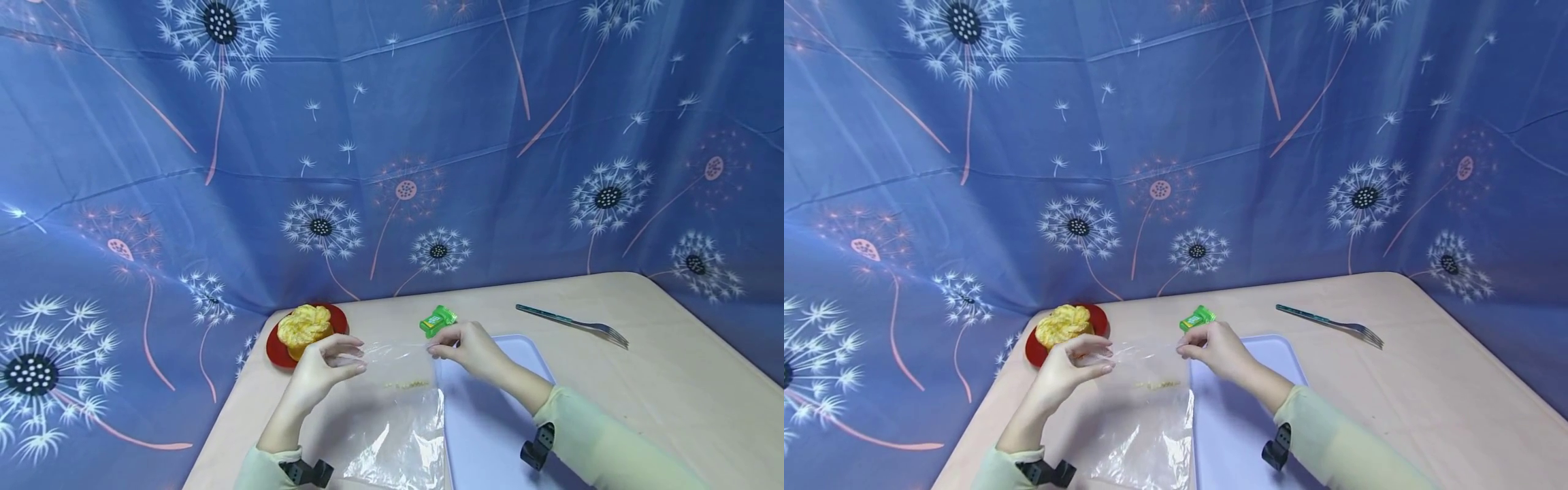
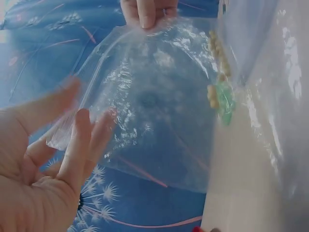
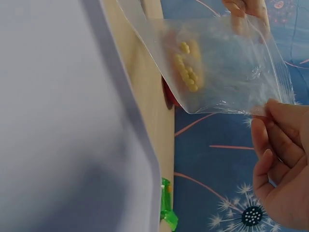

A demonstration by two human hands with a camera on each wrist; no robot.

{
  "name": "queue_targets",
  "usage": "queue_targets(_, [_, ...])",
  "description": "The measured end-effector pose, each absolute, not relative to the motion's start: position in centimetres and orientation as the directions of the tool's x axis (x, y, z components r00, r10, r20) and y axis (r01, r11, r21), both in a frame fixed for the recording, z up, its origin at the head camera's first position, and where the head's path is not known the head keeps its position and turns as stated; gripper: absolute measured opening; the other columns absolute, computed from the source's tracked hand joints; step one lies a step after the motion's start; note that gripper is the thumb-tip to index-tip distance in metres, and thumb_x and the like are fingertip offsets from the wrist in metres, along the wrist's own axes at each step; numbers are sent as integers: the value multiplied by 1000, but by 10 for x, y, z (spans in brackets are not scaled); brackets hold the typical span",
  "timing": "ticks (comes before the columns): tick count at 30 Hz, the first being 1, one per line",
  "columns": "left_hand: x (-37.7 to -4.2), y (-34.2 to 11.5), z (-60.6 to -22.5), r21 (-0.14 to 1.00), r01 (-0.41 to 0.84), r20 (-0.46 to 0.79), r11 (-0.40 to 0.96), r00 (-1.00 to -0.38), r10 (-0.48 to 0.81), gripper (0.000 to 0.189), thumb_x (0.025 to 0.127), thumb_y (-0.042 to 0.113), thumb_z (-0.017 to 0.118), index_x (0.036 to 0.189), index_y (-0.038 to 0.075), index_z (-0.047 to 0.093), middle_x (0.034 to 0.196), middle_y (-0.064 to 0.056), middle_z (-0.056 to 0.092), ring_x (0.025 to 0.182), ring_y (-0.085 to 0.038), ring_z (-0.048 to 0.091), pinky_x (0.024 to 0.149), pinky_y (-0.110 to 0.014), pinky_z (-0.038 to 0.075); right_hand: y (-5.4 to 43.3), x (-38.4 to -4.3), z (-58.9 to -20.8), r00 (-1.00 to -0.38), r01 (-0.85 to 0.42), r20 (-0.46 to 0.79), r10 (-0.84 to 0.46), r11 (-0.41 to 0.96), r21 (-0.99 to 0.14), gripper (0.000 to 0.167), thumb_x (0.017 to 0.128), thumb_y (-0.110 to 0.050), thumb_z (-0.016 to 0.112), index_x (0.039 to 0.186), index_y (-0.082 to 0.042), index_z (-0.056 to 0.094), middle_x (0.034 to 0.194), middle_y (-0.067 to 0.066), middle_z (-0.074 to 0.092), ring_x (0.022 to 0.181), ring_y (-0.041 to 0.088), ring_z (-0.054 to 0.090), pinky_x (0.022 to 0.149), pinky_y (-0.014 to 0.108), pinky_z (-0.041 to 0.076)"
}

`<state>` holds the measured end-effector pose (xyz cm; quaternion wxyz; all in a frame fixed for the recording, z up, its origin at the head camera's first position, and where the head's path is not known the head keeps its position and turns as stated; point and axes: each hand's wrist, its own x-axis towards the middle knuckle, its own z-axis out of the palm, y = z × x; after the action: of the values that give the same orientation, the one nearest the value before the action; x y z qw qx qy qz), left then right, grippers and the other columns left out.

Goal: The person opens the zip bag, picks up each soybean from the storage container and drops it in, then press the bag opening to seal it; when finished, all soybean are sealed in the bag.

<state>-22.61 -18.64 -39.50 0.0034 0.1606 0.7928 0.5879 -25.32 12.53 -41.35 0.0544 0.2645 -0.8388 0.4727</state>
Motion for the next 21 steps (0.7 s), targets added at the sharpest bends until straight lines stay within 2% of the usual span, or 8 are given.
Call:
queue_targets(5, [-224, -190, -391, 912, 275, 225, 304, -955, 191, 36, 84, 3, 82, 118, 6, 71, 93, -11, 74, 82, -23, 75, 70, -32, 60, 125, -253, -409, -854, -495, 346, -387, 407, -767, 7, 92, -10, 74, 98, -10, 77, 75, -6, 70, 72, 23, 67, 58, 27, 52])
queue_targets(12, [-221, -195, -389, 884, 290, 263, 368, -957, 121, 29, 84, 4, 82, 111, 12, 75, 85, -5, 75, 77, -20, 74, 63, -29, 56, 123, -252, -404, -829, -535, 380, -410, 385, -752, 7, 92, -11, 75, 99, -10, 77, 78, -8, 70, 72, 14, 65, 65, 29, 53])
queue_targets(17, [-222, -196, -388, 889, 296, 266, 350, -955, 134, 32, 85, 2, 81, 114, 11, 73, 86, -7, 75, 78, -22, 74, 68, -28, 57, 116, -253, -400, -816, -561, 416, -401, 379, -736, 8, 93, -19, 76, 97, -13, 79, 84, -13, 71, 76, 9, 64, 70, 28, 53])
queue_targets(21, [-223, -196, -387, 900, 298, 266, 318, -954, 141, 33, 86, -1, 79, 116, 8, 71, 87, -9, 74, 78, -23, 74, 75, -30, 59, 112, -254, -398, -813, -567, 424, -399, 377, -732, 7, 92, -18, 77, 95, -13, 79, 84, -12, 71, 76, 8, 63, 69, 28, 54])
